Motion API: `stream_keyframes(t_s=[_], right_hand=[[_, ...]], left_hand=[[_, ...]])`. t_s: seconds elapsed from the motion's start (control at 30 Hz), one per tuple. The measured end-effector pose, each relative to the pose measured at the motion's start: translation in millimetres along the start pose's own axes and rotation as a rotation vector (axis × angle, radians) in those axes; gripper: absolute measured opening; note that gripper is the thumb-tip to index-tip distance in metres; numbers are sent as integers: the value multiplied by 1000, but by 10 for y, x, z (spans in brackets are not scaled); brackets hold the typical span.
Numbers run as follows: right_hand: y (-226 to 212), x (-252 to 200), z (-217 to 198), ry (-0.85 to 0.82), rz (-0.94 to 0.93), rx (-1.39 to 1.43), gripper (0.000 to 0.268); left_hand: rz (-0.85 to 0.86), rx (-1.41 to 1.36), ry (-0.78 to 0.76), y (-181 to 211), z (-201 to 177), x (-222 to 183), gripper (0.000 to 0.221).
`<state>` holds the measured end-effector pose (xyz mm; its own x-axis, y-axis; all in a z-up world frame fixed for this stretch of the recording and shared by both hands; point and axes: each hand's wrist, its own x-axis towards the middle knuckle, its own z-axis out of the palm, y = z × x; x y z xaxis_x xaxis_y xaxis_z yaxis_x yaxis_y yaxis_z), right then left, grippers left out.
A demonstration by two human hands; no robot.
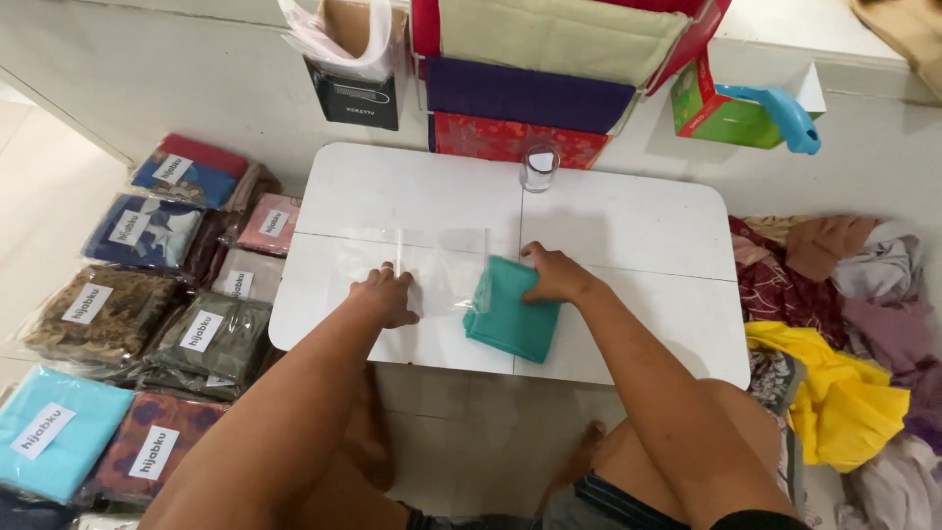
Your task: Folding fabric items and placing them into clear plastic packaging bags after using a lint roller.
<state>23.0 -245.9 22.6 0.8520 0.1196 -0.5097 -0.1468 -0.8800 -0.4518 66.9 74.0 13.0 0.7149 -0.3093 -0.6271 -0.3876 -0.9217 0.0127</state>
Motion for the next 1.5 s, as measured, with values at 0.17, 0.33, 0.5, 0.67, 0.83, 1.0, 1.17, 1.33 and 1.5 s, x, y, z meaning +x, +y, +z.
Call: stream_keyframes(t_s=[0.17, 0.33, 0.5, 0.67, 0.83, 1.0, 1.17, 1.33, 1.5], right_hand=[[275, -86, -129, -131, 115, 107, 75], [-92, -861, -726, -97, 217, 456, 69], [-89, -1105, -927, 178, 127, 1078, 83], [-416, -1165, -824, 374, -19, 1515, 82], [-550, -1266, -745, 414, -167, 1697, 77], [35, -927, -749, -151, -848, 1648, 121], [-625, -1232, -779, 22, -586, 1324, 120], [-919, -1241, -666, 253, -167, 1258, 81], [-942, -1335, -812, 293, -136, 1260, 59]], left_hand=[[142, 58, 101, 211, -201, -158, 74], [258, 4, 10, 425, -289, -353, 66], [314, 141, 105, 653, -251, -182, 66], [630, -1044, -125, 1052, -1140, -856, 92], [658, -1771, 91, 1340, -1341, -995, 54], [664, -1685, 257, 1010, -1473, -829, 38], [590, -1466, 235, 885, -1508, -1035, 35], [555, -1412, 248, 873, -1464, -1131, 43], [598, -1553, -16, 850, -1396, -1247, 53]])
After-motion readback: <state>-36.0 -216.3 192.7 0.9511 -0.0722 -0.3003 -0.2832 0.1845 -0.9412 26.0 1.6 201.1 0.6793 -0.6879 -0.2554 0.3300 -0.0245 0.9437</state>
